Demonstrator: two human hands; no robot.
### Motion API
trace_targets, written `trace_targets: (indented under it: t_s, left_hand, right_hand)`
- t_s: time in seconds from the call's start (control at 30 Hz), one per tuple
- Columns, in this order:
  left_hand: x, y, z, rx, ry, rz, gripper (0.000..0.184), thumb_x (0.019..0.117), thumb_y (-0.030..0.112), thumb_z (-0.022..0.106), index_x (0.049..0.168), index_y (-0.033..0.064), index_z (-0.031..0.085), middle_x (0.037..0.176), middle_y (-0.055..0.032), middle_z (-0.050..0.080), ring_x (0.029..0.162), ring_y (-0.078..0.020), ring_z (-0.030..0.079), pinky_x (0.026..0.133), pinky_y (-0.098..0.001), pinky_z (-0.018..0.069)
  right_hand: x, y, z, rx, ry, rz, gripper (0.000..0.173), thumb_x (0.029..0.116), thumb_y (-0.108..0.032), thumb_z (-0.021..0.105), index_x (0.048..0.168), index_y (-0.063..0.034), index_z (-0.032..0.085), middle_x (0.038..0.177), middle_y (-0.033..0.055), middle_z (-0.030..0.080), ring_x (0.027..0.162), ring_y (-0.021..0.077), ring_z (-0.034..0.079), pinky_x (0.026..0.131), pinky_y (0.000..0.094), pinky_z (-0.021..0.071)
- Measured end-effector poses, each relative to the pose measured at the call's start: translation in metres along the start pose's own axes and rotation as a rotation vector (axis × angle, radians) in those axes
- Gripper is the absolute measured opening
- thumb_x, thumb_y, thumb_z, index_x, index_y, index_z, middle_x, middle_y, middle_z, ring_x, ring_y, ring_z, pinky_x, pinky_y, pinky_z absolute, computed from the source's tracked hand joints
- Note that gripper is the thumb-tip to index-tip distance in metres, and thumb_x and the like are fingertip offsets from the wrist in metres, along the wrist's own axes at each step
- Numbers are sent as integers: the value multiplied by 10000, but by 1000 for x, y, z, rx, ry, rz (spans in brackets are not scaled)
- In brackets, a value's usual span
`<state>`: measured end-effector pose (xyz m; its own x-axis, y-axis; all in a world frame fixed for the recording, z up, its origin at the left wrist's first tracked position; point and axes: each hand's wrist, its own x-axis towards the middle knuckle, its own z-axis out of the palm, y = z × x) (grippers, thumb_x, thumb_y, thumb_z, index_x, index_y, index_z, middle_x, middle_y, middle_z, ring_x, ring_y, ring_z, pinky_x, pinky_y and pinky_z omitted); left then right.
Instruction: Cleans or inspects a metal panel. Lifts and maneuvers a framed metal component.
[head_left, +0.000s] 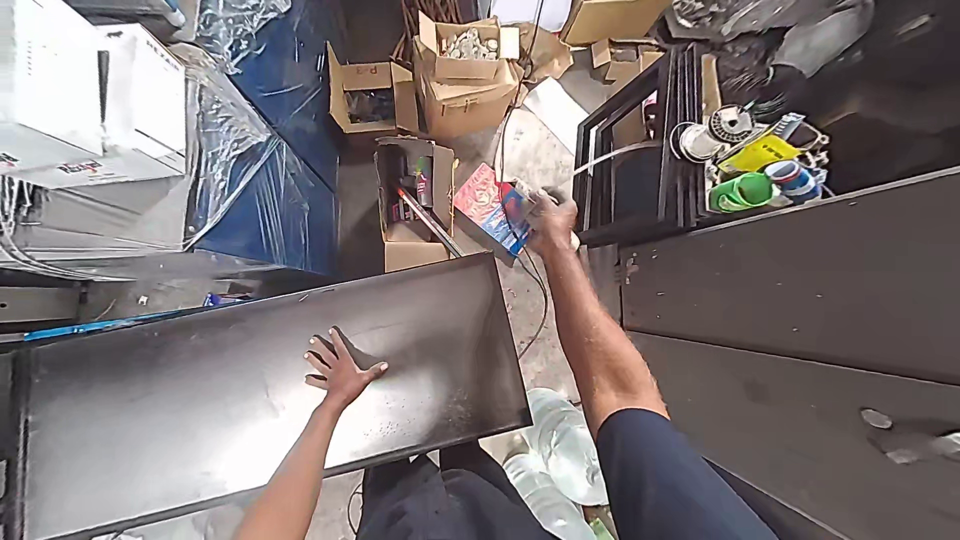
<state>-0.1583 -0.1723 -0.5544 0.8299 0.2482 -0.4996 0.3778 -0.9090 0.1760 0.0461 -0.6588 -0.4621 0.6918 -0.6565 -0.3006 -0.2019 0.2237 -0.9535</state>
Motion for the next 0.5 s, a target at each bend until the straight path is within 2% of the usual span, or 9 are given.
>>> trace_targets:
  t_s: [0.07,0.17,0.2,0.27,0.33,0.43,0.5]
  left_hand:
    - [-1,0,0,-3,10,5,1634,396,907,772,1662,262,-36,1685,-228,-191,1511,-565,-147,1037,-892,59]
    - [-1,1,-1,4,7,1,1640,394,901,778,1661,259,-41,1685,-227,-189,1516,-553,-147,1046,-886,59]
    - [-2,0,-2,2,6,2,1637,397,897,782,1660,264,-45,1685,-226,-194,1516,-550,-153,1044,-887,57]
    - [-2,1,-1,-7,7,3,1635,401,884,795,1660,264,-43,1685,-221,-198,1515,-552,-156,1048,-885,52]
    - [-1,1,-2,-9,5,2,1634,408,865,811,1660,259,-46,1681,-226,-206,1512,-555,-163,1048,-883,57]
    - [-2,2,-3,6,-8,-5,1622,421,860,813,1659,262,-47,1678,-228,-215,1512,-550,-170,1048,-884,64]
    - [-2,2,-3,9,-7,-7,1634,406,874,803,1659,264,-52,1677,-231,-217,1515,-546,-168,1048,-884,72]
  right_hand:
    - [-18,-12,26,-272,-144,-214,324,1002,-184,632,1265,4,612,1014,142,740,816,230,745,768,426,643]
    - [-65,-21,68,-782,-381,-429,319,1025,-197,582,1313,-70,633,1100,112,739,954,228,740,896,460,614]
    - [-81,-18,81,-924,-435,-460,310,1021,-195,574,1313,-121,647,1083,120,740,953,270,733,879,512,597]
    - [-108,-3,102,-1129,-527,-479,286,1019,-198,549,1286,-193,650,1012,144,739,899,353,729,769,586,588]
    - [-127,12,113,-1277,-628,-506,276,1042,-203,517,1283,-161,645,1012,181,731,898,402,722,731,598,577]
    - [-143,38,117,-1383,-724,-535,289,1048,-200,510,1281,-127,664,1101,184,720,963,405,713,747,604,571]
    - [-147,49,114,-1408,-771,-592,217,1026,-153,545,1175,-127,700,1124,159,712,1005,388,698,763,605,563]
